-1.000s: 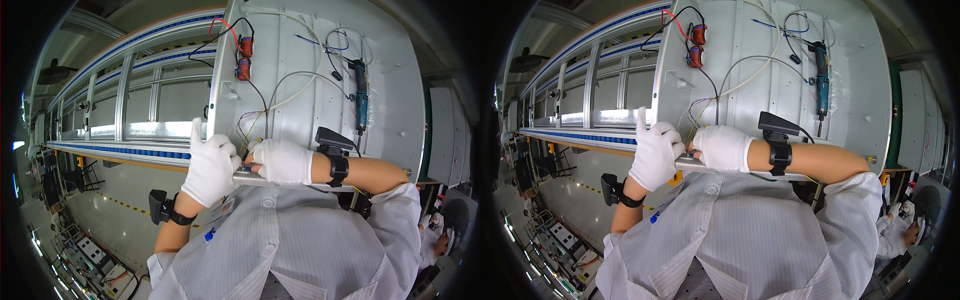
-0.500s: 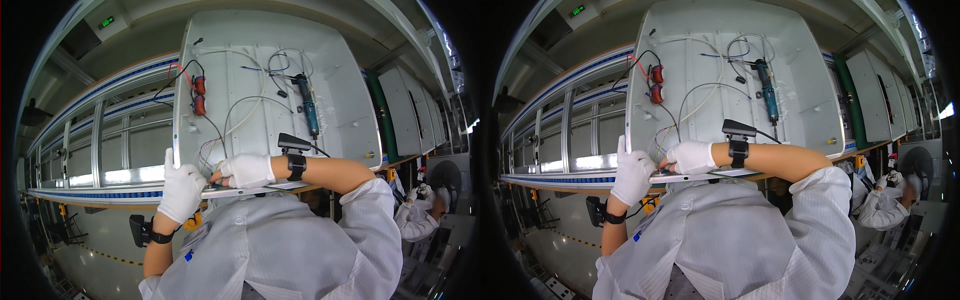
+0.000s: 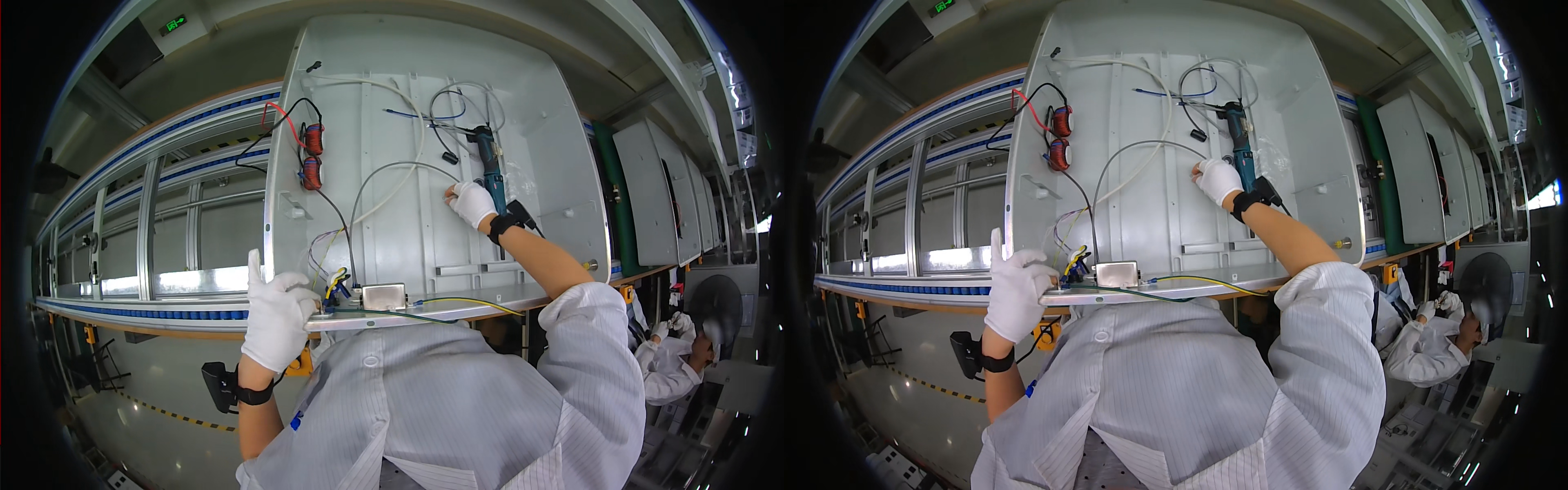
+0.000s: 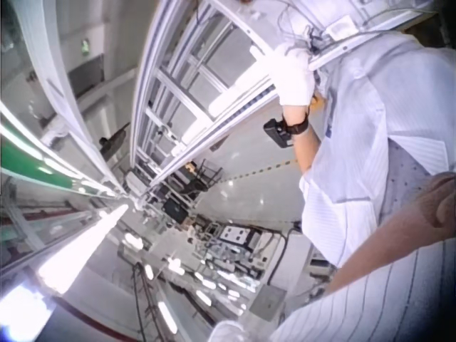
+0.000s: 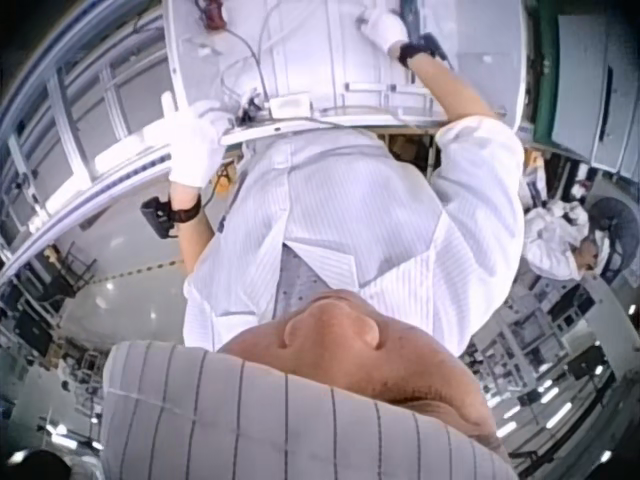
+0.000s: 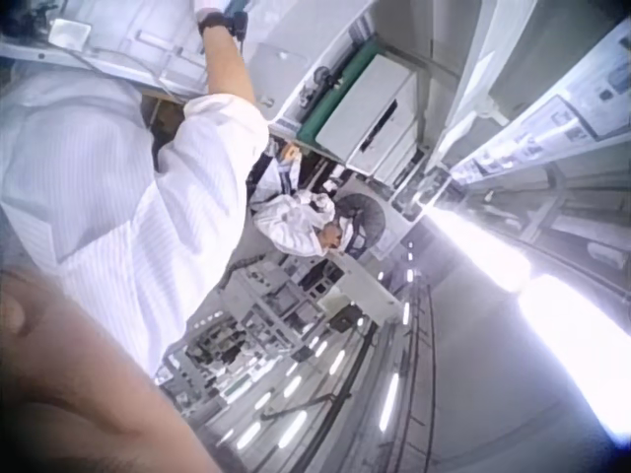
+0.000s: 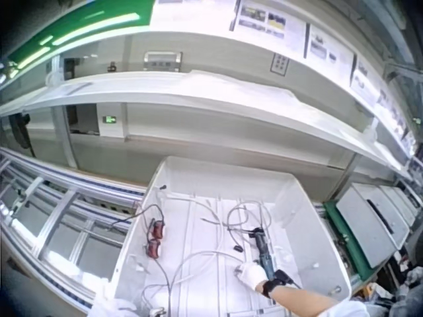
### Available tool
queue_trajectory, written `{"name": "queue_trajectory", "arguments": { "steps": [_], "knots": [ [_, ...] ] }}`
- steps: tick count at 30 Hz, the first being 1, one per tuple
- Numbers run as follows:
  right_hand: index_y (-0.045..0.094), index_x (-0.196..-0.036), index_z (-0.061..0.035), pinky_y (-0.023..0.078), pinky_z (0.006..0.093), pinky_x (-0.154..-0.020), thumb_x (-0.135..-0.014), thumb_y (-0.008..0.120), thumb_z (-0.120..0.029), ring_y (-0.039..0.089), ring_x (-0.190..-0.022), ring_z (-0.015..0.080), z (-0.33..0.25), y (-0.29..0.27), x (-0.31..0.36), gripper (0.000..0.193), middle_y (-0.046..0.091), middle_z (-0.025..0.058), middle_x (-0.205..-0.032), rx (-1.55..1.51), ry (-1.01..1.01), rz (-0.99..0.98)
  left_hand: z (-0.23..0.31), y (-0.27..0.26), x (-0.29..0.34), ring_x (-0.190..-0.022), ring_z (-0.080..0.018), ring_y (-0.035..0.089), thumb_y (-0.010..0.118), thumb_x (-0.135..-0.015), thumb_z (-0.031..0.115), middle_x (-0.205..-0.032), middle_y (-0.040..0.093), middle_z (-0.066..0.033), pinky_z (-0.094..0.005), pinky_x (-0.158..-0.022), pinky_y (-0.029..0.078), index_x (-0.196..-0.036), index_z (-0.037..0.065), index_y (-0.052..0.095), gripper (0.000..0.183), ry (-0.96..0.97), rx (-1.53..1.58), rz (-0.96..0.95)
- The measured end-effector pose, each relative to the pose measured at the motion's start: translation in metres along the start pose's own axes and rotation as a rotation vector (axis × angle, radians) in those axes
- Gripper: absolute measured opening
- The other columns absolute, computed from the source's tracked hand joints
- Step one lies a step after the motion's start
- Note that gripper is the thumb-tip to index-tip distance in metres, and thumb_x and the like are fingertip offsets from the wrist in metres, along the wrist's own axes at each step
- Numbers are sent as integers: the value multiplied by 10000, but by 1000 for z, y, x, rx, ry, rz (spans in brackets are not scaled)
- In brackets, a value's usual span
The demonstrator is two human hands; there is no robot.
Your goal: The person is connecting wires and using an electric screwdriver to assemble an electronic unit.
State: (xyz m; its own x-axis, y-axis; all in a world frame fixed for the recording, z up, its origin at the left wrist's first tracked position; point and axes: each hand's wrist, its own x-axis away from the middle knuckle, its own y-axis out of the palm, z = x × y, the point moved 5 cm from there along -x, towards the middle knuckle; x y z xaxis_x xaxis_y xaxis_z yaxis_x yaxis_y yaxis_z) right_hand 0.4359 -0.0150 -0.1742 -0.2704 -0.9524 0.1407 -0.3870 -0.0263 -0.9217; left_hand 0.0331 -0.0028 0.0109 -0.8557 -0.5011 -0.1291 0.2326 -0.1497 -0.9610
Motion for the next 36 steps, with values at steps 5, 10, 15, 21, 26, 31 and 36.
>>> {"name": "queue_trajectory", "arguments": {
  "steps": [5, 10, 15, 21, 26, 31, 36],
  "knots": [
    [741, -923, -110, 528, 399, -778, -818, 658, -251, 666, -849, 316, -4, 5, 5, 194, 700, 144, -909, -4, 18, 81, -1, 0, 1, -969, -167, 603, 648, -679, 105, -772, 673, 20, -685, -1118, 196, -745, 122, 743, 117, -34, -8, -9],
    [733, -857, -121, 519, 403, -764, -815, 653, -248, 662, -854, 297, -1, 8, 2, 155, 699, 119, -889, 52, -6, 142, 0, -1, 0, -963, -197, 605, 660, -693, 120, -801, 649, -23, -661, -1134, 190, -729, 110, 720, 71, -11, 32, 10],
    [691, -807, -125, 512, 415, -750, -827, 622, -217, 656, -835, 300, -6, 14, 0, 117, 687, 120, -857, 167, -3, 151, 0, -1, 2, -957, -191, 604, 658, -679, 115, -795, 654, -13, -656, -1135, 198, -708, 112, 718, 67, 11, 23, 9],
    [648, -845, -73, 517, 420, -693, -847, 594, -177, 656, -769, 332, -29, 2, 0, 117, 671, 154, -805, -87, 35, 200, -3, 1, 2, -963, -165, 602, 644, -686, 129, -772, 667, 21, -650, -1137, 201, -706, 120, 723, 82, 0, 2, -20],
    [616, -896, -23, 517, 339, -734, -882, 585, -156, 653, -776, 250, -210, -39, 50, 137, 663, 137, -818, -463, -319, -115, -8, 4, 7, -978, -146, 598, 636, -702, 127, -763, 672, 17, -678, -1128, 182, -738, 139, 738, 109, -12, -32, -67],
    [625, -894, -17, 512, 313, -739, -859, 601, -101, 644, -765, 220, -286, -17, 91, 94, 660, 125, -814, -505, -256, -540, -9, 3, 7, -1008, -299, 602, 589, -767, 89, -850, 653, -86, -653, -1110, 237, -713, 61, 670, 101, -69, 94, -88],
    [636, -894, -15, 511, 305, -747, -857, 610, -93, 643, -781, 211, -291, -2, 91, 90, 662, 124, -829, -506, -207, -641, -15, 5, 13, -1192, -590, 409, 546, -870, 85, -956, 659, -158, -571, -1095, 297, -824, 3, 627, 124, -146, 111, 31]
  ]
}}
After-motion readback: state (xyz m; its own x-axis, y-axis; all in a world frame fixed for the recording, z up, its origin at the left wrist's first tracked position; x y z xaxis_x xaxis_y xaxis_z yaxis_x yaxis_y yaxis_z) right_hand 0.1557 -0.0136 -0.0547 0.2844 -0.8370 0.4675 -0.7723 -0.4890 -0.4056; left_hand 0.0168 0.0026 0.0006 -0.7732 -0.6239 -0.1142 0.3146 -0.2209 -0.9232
